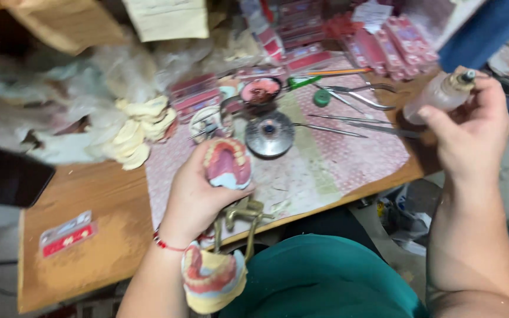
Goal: Finish and adjust a dental prosthesis using various tools and liquids at a laboratory bench.
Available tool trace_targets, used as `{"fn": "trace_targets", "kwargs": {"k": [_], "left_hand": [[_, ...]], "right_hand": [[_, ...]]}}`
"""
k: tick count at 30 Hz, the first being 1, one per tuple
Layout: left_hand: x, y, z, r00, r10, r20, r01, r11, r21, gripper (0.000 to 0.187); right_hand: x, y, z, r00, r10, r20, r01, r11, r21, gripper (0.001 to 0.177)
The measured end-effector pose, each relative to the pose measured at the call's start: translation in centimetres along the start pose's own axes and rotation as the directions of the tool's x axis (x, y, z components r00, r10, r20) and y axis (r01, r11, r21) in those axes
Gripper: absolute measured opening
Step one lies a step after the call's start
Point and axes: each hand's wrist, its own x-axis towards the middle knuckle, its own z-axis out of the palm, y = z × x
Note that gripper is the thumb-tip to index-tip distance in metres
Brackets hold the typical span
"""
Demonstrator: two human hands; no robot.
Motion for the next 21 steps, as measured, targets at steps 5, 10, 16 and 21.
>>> {"fn": "trace_targets", "kwargs": {"k": [5,10,16,21], "left_hand": [[0.0,0.6,0.5,0.998,-0.064,0.005,0.064,0.997,0.034,0.068],[0.0,1.3,0.6,0.995,-0.097,-0.006,0.097,0.994,0.048,0.062],[0.3,0.9,0.8,0.994,-0.107,-0.020,0.108,0.992,0.066,0.063],[0.4,0.7,0.9,0.990,-0.140,-0.030,0.142,0.985,0.100,0.065]], "right_hand": [[0.0,5.4,-3.9,0.985,0.159,-0.065,-0.158,0.987,0.026,0.049],[0.0,5.6,-4.4,0.989,0.147,-0.008,-0.146,0.987,0.070,0.051],[-1.8,2.3,-2.5,0.967,-0.226,-0.120,0.159,0.897,-0.412,0.023],[0.2,-0.5,1.6,0.799,-0.035,0.600,0.442,0.710,-0.548,0.002]]}}
